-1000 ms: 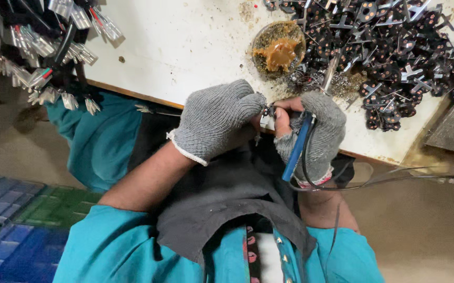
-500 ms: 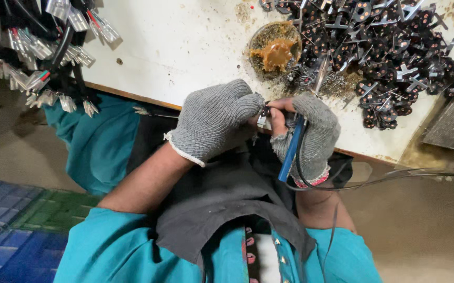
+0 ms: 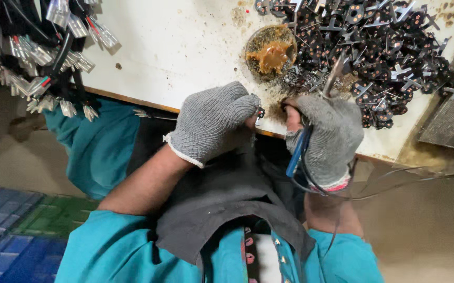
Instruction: The person repeatedly strips the ends of red and green wires, inserts them into small black plastic connectors, and crimps them using pliers. Finished assemblies are placed on the table among many similar components.
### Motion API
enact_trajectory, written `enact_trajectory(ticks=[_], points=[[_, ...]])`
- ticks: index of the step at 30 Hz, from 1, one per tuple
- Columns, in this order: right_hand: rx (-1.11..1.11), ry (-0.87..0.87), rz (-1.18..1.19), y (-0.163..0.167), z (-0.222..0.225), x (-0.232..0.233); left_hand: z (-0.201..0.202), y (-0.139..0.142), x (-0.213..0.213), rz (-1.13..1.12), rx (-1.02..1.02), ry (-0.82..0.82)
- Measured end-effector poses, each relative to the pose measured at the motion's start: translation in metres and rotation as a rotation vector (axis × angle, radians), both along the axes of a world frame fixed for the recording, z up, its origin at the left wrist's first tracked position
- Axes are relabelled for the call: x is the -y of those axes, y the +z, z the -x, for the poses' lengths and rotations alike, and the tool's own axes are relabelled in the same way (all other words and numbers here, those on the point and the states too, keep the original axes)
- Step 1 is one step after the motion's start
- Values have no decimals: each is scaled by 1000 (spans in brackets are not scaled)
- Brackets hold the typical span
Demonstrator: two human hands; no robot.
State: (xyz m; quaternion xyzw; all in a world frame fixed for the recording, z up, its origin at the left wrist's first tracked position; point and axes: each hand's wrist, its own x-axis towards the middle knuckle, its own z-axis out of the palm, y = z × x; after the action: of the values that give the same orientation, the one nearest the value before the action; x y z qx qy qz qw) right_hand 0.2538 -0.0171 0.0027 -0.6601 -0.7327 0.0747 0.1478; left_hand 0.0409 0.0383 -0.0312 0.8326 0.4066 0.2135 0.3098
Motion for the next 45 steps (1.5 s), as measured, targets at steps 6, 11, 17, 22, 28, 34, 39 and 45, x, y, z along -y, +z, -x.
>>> enact_trajectory(ticks=[6, 11, 17, 22, 28, 34, 39, 45], points=[[40, 184, -103, 0, 2, 3, 2, 1, -1, 37, 22, -30], [-61, 445, -97, 0, -5, 1, -1, 3, 1, 2, 8, -14], [-144, 203, -201, -9, -2, 2, -1, 3, 1, -20, -32, -9], [-557, -5, -153, -3, 8, 4, 4, 9, 3, 54, 114, 21], [-453, 46, -64, 26, 8, -5, 5, 10, 3, 55, 177, -23], [-413, 165, -79, 8, 2, -4, 11, 10, 9, 29, 136, -77], [-380, 127, -109, -1, -4, 5, 31, 31, 12, 162, 63, -40], [-1432, -707, 440, 18, 7, 12, 54, 64, 0, 270, -243, -40]])
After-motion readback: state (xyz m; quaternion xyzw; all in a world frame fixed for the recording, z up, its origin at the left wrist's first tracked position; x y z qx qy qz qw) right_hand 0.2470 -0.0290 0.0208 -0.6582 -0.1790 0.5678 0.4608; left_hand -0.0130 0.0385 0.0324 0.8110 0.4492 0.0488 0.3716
